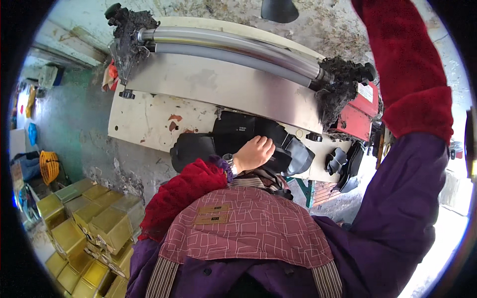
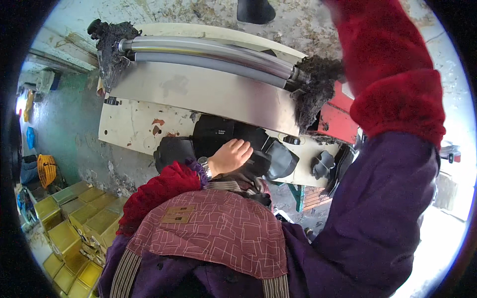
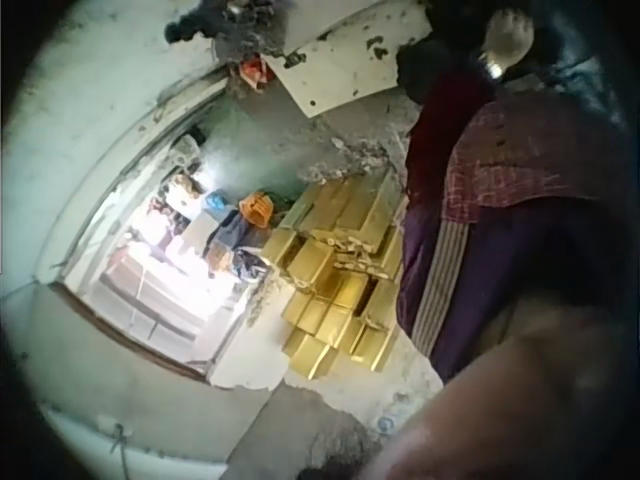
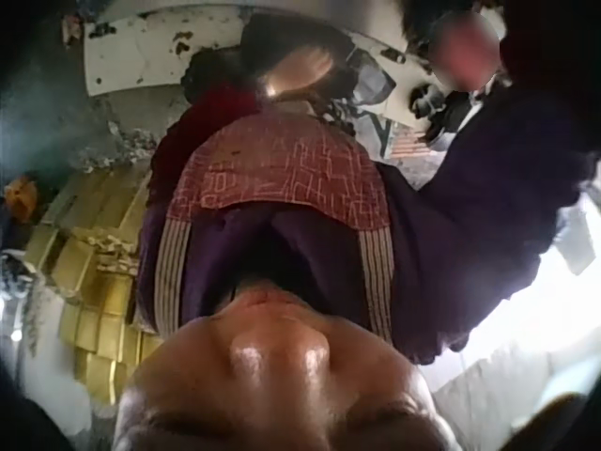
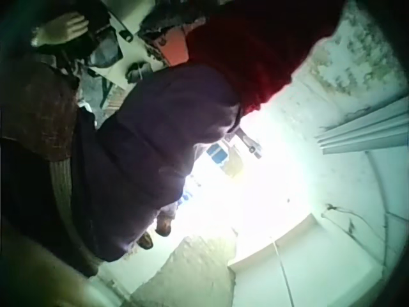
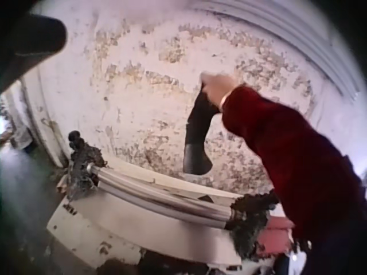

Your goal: The person repeatedly feeds black shoe parts through a roller machine to smooth or flatten them. They retrieve parts from a nearby pile, run them through the machine, and place them back. The person also fetches water from a tap and pours it onto the machine's rollers.

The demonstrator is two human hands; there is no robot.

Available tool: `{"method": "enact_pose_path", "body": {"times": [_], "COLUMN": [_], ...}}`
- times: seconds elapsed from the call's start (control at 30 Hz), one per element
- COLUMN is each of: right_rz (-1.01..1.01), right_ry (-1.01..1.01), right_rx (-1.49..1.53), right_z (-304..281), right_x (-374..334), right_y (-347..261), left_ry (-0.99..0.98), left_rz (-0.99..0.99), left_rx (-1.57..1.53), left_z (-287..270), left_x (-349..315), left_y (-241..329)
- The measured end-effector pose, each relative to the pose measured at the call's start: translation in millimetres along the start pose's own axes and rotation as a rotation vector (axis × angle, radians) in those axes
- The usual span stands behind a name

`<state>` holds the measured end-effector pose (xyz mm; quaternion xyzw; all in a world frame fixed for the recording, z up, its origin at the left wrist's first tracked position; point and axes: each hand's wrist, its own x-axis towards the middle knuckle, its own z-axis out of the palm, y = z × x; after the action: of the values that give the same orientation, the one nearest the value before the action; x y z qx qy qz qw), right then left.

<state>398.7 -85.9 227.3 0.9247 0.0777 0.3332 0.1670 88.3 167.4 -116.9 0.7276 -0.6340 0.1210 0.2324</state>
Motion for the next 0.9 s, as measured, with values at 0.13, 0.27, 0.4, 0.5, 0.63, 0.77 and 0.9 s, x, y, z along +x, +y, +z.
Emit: {"method": "enact_pose_path", "body": {"times": [0.13, 0.27, 0.4, 0.5, 0.63, 0.77, 0.9], "right_rz": [-0.436, -0.394, -0.273, -0.201, -0.155, -0.270, -0.237], "right_ry": [-0.472, -0.699, -0.933, -1.098, -1.117, -1.044, -0.595], "right_rx": [0.234, 0.493, 0.632, 0.568, 0.469, 0.654, 0.528], "right_z": [68, 99, 103, 96, 125, 132, 100], "right_x": [-69, -132, -136, -124, -130, -135, -91], "right_y": [-85, -130, -151, -167, -162, -131, -83], "left_ry": [0.122, 0.478, 0.370, 0.384, 0.424, 0.432, -0.122], "left_rz": [-0.282, -0.819, -1.139, -1.026, -0.798, -0.453, -0.212], "left_rx": [-0.460, -0.496, -0.415, -0.268, 0.072, 0.224, -0.252], "left_z": [-54, -132, -148, -127, -119, -128, -66], "left_x": [-4, -1, 12, 48, 59, 47, 9], "left_y": [7, -8, -58, -92, -106, -63, 1]}}
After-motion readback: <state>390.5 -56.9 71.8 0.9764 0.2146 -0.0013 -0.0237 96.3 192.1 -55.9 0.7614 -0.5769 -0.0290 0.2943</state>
